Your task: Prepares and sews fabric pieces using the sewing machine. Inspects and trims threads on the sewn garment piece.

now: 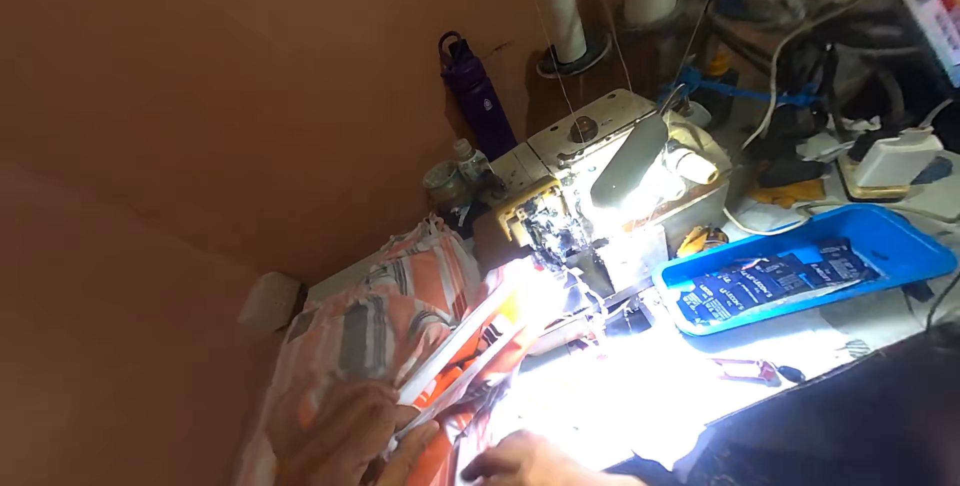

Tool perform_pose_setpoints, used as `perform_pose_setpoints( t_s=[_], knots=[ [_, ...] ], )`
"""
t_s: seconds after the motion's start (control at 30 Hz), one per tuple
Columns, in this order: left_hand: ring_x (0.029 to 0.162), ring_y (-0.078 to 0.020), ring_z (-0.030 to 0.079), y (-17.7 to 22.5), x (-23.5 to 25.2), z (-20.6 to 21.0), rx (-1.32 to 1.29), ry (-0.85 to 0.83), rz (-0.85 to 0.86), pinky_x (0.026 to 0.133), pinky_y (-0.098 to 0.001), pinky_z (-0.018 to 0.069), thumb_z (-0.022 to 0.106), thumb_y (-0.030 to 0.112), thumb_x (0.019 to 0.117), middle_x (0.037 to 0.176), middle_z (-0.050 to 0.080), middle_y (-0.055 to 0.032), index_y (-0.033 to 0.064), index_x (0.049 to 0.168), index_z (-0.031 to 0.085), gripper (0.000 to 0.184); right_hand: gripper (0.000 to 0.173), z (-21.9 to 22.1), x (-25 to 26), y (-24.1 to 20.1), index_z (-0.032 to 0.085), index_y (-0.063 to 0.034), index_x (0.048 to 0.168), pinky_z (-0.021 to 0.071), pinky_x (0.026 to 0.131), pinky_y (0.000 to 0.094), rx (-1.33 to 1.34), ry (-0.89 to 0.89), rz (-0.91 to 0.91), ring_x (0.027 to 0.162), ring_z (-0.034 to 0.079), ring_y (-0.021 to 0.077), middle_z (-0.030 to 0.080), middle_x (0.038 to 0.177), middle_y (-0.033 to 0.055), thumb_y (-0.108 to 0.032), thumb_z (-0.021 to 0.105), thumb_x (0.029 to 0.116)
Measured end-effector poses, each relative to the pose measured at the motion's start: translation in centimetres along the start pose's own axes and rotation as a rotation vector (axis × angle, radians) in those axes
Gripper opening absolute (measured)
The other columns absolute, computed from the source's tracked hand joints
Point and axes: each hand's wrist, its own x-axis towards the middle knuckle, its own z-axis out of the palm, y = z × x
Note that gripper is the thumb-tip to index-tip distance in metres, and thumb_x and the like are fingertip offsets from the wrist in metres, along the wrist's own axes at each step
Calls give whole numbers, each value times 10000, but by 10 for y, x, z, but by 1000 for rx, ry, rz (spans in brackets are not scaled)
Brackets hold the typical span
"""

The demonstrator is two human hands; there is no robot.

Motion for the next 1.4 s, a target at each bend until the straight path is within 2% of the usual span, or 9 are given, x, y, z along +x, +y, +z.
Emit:
perform_pose_setpoints(
  t_s=[0.1, 0.23, 0.57, 0.77, 0.93, 1.1, 1.2, 1.3, 1.4],
  knots=[
    [916, -253, 631, 14, 4, -4, -62, 56, 34, 1068, -503, 281, 666, 348, 985, 809, 697, -141, 11, 806, 726, 387, 88, -60, 9, -1, 742, -7, 931, 563, 787, 345, -109, 343, 6, 864, 709, 204, 738, 939, 122, -55, 669, 929],
    [949, -214, 598, 25, 8, -2, -64, 118, 66, 1036, -440, 252, 594, 419, 1021, 786, 657, -124, 51, 804, 687, 437, 125, -98, 19, -1, 746, -69, 907, 517, 731, 174, -364, 586, 41, 808, 659, 85, 723, 886, 67, -159, 668, 943],
    [954, -180, 581, 29, 4, 7, -110, 122, 137, 1054, -410, 222, 603, 404, 1021, 749, 629, -70, 95, 773, 657, 400, 145, -106, 22, 2, 739, -63, 976, 498, 730, 158, -404, 536, 16, 825, 626, 98, 677, 926, 107, -193, 676, 954],
    [915, -155, 567, 29, 1, 12, -165, 145, 132, 1049, -391, 232, 592, 379, 1019, 751, 606, -67, 93, 772, 625, 379, 136, -103, 23, 9, 736, -73, 930, 496, 746, 163, -432, 542, -5, 854, 635, 101, 682, 902, 87, -174, 652, 967],
    [913, -175, 565, 34, 1, 13, -185, 133, 130, 1040, -409, 224, 587, 362, 1009, 758, 606, -84, 83, 760, 624, 375, 271, -119, 21, 10, 713, -28, 1171, 490, 748, 193, -306, 367, -11, 860, 614, 106, 696, 1129, 139, -195, 661, 965],
    [902, -188, 565, 40, 21, 3, -288, 103, 207, 1025, -400, 263, 560, 384, 988, 749, 588, -81, 101, 753, 581, 368, 169, -138, 13, -15, 695, 22, 1005, 438, 670, 189, 0, 36, -37, 737, 574, 97, 665, 859, 120, -112, 593, 1017],
    [910, -53, 570, 13, 45, 4, -601, 41, 265, 964, -253, 390, 565, 402, 1022, 781, 576, 13, 132, 783, 553, 360, 172, -135, -6, -28, 680, 55, 973, 456, 737, 126, 75, 147, -30, 790, 607, 52, 677, 846, 130, -82, 585, 1015],
    [935, 40, 565, -9, 66, 33, -959, -14, 286, 927, -165, 423, 600, 356, 1000, 823, 571, 122, 201, 812, 582, 244, 167, -116, -32, -33, 659, 117, 990, 450, 773, 77, 187, 310, 104, 794, 605, -21, 694, 860, 149, -40, 601, 985],
    [894, 75, 571, -11, 76, 62, -1112, 18, 232, 834, -122, 433, 642, 379, 983, 837, 605, 175, 249, 827, 641, 204, 138, -99, -49, -29, 628, 129, 958, 401, 693, 61, 296, 422, 198, 686, 506, -64, 617, 730, 95, -5, 596, 967]
  ],
)
